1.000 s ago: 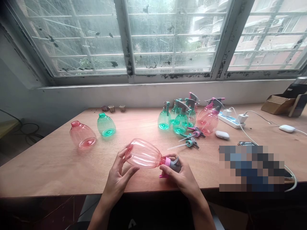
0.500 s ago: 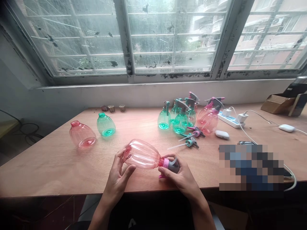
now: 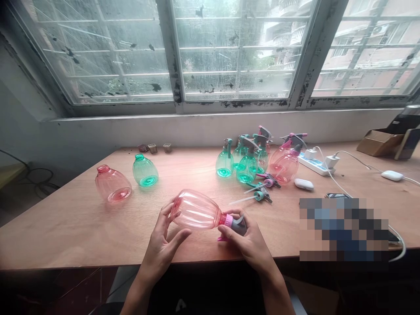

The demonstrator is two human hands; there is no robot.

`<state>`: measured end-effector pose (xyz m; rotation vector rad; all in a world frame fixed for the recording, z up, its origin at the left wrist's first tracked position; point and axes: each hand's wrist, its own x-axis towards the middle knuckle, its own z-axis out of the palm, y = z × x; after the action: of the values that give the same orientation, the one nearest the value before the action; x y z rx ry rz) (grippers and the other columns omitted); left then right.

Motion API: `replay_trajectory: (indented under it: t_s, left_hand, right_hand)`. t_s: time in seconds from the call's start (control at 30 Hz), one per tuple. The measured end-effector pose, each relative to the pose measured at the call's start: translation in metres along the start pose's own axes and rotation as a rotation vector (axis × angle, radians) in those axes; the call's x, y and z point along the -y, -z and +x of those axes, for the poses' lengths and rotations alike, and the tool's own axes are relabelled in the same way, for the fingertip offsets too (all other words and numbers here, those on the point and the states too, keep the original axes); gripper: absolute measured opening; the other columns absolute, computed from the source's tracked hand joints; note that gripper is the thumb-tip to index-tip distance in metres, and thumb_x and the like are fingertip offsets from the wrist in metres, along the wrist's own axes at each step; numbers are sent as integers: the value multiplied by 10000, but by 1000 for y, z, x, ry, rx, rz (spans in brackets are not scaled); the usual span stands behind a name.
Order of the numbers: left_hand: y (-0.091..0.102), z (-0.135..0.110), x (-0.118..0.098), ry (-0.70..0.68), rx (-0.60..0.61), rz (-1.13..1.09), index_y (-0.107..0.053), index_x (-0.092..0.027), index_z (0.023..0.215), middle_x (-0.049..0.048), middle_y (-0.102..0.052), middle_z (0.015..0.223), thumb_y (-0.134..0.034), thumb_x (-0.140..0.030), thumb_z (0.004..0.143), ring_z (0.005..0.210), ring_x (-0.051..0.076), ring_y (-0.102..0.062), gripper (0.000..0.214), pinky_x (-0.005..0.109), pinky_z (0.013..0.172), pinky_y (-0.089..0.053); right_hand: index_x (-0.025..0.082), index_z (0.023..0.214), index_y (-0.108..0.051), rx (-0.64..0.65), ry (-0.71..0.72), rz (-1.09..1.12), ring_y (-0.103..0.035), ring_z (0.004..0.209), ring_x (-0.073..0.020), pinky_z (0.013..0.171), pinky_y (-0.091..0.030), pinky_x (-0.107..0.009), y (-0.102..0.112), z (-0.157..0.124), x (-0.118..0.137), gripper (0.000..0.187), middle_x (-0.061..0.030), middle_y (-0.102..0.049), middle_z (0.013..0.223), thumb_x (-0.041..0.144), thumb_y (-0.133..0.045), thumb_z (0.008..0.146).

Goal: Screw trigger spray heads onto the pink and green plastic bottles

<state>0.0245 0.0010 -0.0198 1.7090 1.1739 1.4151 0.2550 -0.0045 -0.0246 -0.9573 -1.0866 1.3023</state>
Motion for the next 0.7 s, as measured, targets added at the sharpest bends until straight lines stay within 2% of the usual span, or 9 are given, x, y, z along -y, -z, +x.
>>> replay_trajectory:
  t_s: [0.13, 0.37, 0.57, 0.7]
  left_hand:
    - [1, 0, 0, 41, -14, -84, -511, -329, 1415, 78, -403, 1639, -667, -440, 960, 1518, 294, -413, 493, 493, 1256, -341]
    - [1, 3, 4, -25, 2, 29, -568, -372, 1395, 44, -439, 1607, -679, -368, 963, 1505, 272, -426, 446, 461, 1227, -386]
    - [1, 2, 0, -6, 4, 18, -497, -336, 1434, 83, -442, 1601, -785, -411, 870, 1459, 306, -485, 638, 492, 1213, -410]
    - [1, 1, -7, 70, 4, -65, -481, -312, 1436, 97, -404, 1637, -750, -471, 886, 1492, 306, -448, 633, 490, 1240, -382]
  right_hand:
    - [206, 1036, -683, -7, -17, 7, -703, 700, -177, 662, -672, -339, -2, 0, 0, 499, -2, -696, 894, 476, -946, 710]
    - [192, 1043, -667, -43, 2, 67, -676, 637, -177, 711, -663, -391, -1, 1, 0, 483, -1, -705, 763, 483, -919, 752]
    - [207, 1059, -650, 13, -6, 8, -725, 659, -189, 716, -650, -360, 2, 1, 0, 478, -4, -719, 866, 458, -921, 756]
    - [208, 1057, -658, 54, -15, -19, -734, 720, -200, 703, -663, -359, 2, 0, 1, 471, -20, -721, 937, 450, -925, 754]
